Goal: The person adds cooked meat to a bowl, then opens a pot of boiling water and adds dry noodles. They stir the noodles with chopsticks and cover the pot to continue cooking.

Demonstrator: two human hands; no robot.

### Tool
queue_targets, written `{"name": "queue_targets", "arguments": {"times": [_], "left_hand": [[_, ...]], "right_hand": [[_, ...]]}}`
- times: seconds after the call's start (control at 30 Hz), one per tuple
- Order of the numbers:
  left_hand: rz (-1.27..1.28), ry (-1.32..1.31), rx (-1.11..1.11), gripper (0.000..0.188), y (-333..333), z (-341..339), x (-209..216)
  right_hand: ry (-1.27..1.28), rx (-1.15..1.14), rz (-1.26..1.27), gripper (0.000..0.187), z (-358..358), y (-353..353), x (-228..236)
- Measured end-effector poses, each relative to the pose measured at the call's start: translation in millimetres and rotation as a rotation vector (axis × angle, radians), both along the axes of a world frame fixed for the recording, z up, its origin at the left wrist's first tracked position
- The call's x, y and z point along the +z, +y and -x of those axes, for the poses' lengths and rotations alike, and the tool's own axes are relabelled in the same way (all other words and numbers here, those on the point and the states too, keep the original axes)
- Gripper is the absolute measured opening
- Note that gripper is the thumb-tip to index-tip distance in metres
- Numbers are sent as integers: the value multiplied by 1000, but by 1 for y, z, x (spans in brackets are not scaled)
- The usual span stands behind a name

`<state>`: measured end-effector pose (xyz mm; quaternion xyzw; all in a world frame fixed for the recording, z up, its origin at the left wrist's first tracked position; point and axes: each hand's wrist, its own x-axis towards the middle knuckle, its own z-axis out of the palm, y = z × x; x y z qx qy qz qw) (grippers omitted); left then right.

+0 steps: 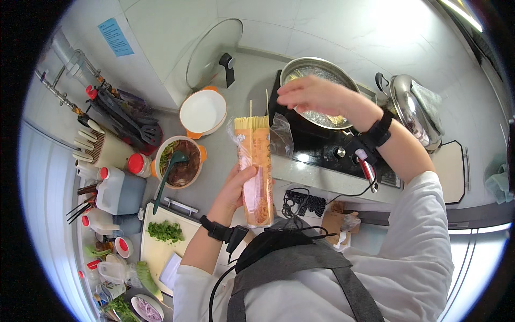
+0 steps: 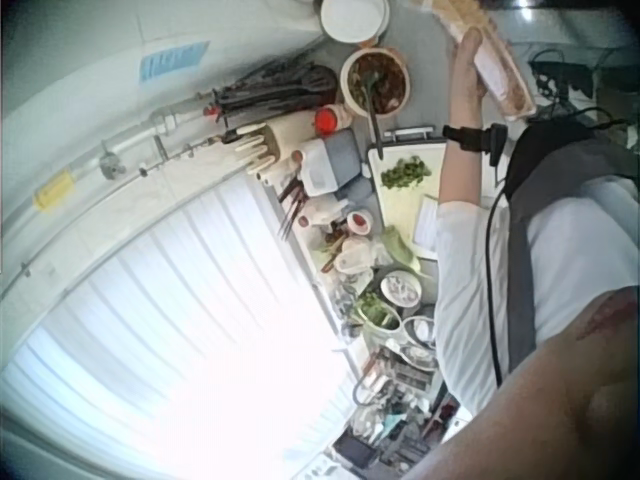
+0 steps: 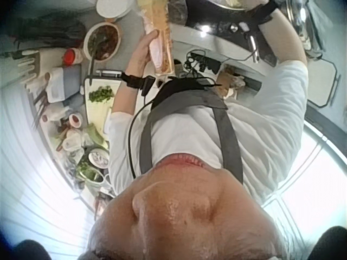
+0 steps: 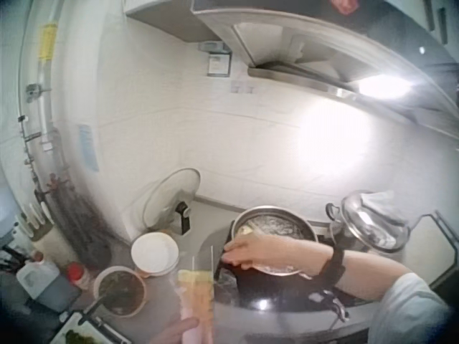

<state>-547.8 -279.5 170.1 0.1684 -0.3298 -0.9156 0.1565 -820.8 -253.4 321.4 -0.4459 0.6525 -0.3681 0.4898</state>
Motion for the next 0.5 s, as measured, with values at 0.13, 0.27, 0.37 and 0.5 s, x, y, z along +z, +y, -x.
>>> {"name": "queue_targets", "arguments": {"times": [0.13, 0.27, 0.37, 0.5], "left_hand": [[14, -32, -22, 56, 3, -6, 3], [-13, -41, -54, 56, 5, -15, 3], [-37, -37, -67, 58, 7, -19, 1], [-10, -24, -83, 62, 7, -24, 1]], "right_hand": [[-321, 19, -84, 22, -44, -3, 0], [-487, -15, -96, 18, -60, -9, -1], [-530, 21, -117, 15, -64, -12, -1], [-481, 29, -129, 14, -65, -14, -4]]}}
